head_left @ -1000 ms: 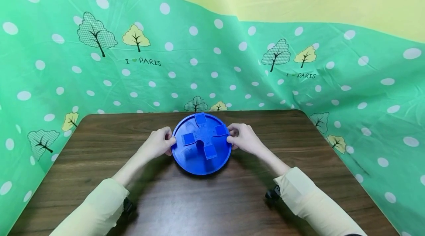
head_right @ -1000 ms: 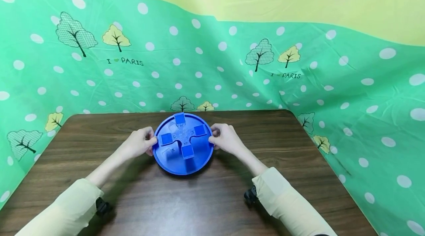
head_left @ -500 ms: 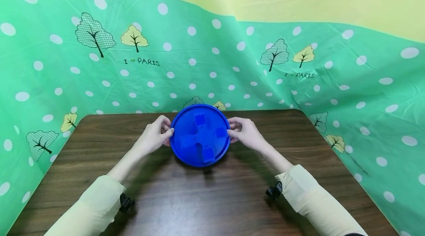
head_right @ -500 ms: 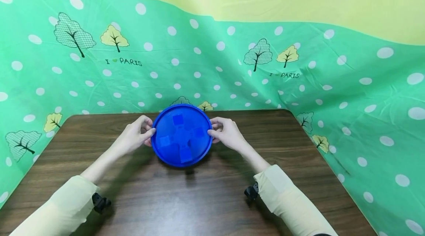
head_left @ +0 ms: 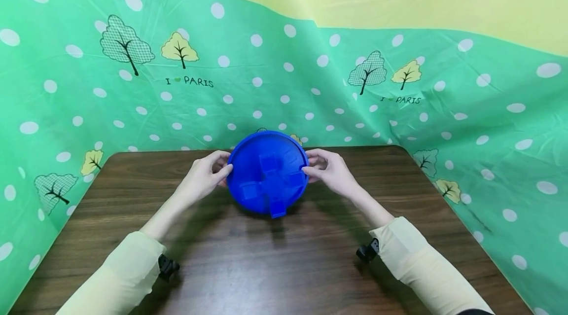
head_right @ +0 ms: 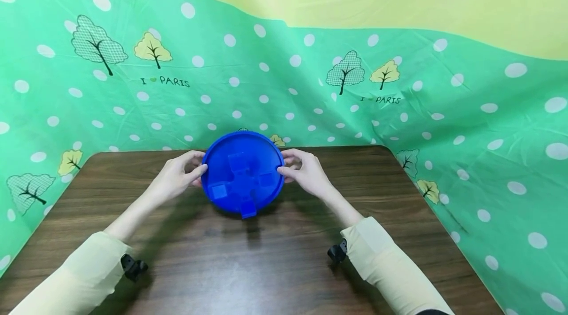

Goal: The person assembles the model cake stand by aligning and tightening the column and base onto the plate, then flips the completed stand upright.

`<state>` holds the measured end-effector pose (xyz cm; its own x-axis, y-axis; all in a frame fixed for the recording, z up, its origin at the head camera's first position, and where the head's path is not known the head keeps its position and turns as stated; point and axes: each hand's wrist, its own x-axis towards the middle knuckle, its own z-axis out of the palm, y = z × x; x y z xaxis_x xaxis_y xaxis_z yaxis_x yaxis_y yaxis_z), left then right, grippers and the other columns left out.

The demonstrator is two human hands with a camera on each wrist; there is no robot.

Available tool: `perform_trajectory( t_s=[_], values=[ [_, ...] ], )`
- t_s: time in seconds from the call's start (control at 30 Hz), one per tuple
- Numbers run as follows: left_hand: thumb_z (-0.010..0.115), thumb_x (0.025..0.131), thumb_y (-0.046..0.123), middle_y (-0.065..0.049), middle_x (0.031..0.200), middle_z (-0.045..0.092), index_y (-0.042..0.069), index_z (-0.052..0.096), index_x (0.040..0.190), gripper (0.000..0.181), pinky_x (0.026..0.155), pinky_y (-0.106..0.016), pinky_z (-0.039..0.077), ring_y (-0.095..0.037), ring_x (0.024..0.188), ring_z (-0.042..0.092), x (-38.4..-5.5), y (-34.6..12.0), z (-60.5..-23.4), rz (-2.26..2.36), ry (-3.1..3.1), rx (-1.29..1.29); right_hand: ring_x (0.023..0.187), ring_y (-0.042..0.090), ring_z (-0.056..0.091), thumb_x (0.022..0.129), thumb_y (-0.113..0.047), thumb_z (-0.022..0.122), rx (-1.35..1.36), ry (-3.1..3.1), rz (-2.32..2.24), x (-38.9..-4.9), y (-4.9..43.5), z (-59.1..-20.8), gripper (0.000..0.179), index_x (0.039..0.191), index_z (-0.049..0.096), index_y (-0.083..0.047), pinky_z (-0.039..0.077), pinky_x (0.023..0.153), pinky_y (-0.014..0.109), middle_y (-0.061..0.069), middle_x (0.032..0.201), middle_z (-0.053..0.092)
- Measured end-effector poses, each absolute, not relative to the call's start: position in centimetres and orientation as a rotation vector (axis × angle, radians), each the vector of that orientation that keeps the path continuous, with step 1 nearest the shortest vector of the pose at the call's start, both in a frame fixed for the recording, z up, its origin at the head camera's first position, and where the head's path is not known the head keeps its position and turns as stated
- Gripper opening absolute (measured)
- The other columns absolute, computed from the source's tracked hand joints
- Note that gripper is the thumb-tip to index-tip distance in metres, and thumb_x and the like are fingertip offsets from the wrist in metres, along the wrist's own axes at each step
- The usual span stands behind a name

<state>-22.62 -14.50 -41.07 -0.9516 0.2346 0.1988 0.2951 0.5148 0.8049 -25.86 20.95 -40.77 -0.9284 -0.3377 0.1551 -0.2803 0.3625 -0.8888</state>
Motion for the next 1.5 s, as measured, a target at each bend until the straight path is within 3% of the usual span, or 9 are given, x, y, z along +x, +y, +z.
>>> perform_trajectory(
  t_s=[0.13, 0.33, 0.6, 0.7, 1.0, 1.3, 1.5],
  values=[
    [0.063, 0.103, 0.017, -0.016, 0.104, 0.074, 0.004, 0.062, 0.131, 0.031, 0.070, -0.031, 0.063, -0.023, 0.078, 0.076, -22.7, -14.5, -40.7, -1.399, -2.633, -0.508, 0.086, 0.022, 0.078, 0.092, -0.006, 0.076, -0.590, 2.558, -1.678, -26.0, 21.1, -40.3, 0.040, 0.130, 0.065, -0.002, 0.065, 0.074, 0.046, 0.026, 0.111, 0.073],
    [0.063, 0.104, 0.018, -0.016, 0.107, 0.073, 0.005, 0.061, 0.128, 0.028, 0.075, -0.030, 0.064, -0.027, 0.087, 0.076, -22.7, -14.4, -40.4, -1.417, -2.569, -0.562, 0.089, 0.026, 0.075, 0.091, -0.010, 0.079, -0.613, 2.676, -1.643, -25.9, 21.0, -39.5, 0.038, 0.126, 0.067, -0.006, 0.065, 0.072, 0.036, 0.021, 0.108, 0.074],
    [0.060, 0.105, 0.014, -0.015, 0.111, 0.069, 0.005, 0.059, 0.124, 0.022, 0.081, -0.039, 0.064, -0.026, 0.096, 0.073, -22.4, -14.4, -40.5, -1.329, -2.488, -0.648, 0.095, 0.019, 0.074, 0.087, -0.014, 0.083, -0.682, 2.806, -1.610, -25.4, 21.1, -39.1, 0.034, 0.118, 0.070, -0.009, 0.058, 0.081, 0.021, 0.014, 0.106, 0.075],
    [0.061, 0.103, 0.010, -0.013, 0.112, 0.067, 0.004, 0.059, 0.122, 0.020, 0.081, -0.037, 0.063, -0.025, 0.100, 0.071, -22.4, -14.3, -40.7, -1.235, -2.446, -0.686, 0.094, 0.011, 0.074, 0.086, -0.013, 0.084, -0.695, 2.807, -1.637, -25.3, 21.2, -39.1, 0.031, 0.115, 0.072, -0.009, 0.057, 0.083, 0.018, 0.013, 0.106, 0.077],
    [0.067, 0.098, 0.004, -0.014, 0.116, 0.067, 0.001, 0.062, 0.119, 0.022, 0.093, -0.045, 0.057, -0.031, 0.109, 0.070, -22.5, -14.1, -41.0, -1.043, -2.340, -0.700, 0.092, -0.004, 0.071, 0.083, -0.009, 0.086, -0.681, 2.831, -1.687, -25.2, 21.1, -39.3, 0.029, 0.110, 0.076, -0.007, 0.058, 0.083, 0.018, 0.015, 0.106, 0.079],
    [0.068, 0.094, -0.004, -0.013, 0.113, 0.066, 0.000, 0.062, 0.112, 0.019, 0.094, -0.045, 0.057, -0.030, 0.109, 0.069, -22.7, -13.9, -41.4, -1.028, -2.300, -0.738, 0.102, -0.004, 0.067, 0.082, 0.004, 0.082, -0.767, 2.789, -1.767, -25.5, 21.1, -40.0, 0.027, 0.109, 0.076, -0.002, 0.057, 0.086, 0.016, 0.019, 0.113, 0.075],
    [0.069, 0.089, -0.012, -0.015, 0.117, 0.065, -0.001, 0.062, 0.108, 0.023, 0.091, -0.043, 0.061, -0.032, 0.113, 0.070, -22.6, -13.8, -41.7, -1.079, -2.262, -0.773, 0.105, 0.001, 0.070, 0.080, 0.012, 0.080, -0.762, 2.664, -1.856, -25.4, 20.9, -40.5, 0.030, 0.109, 0.073, 0.006, 0.061, 0.089, 0.023, 0.025, 0.122, 0.071]
  ],
)
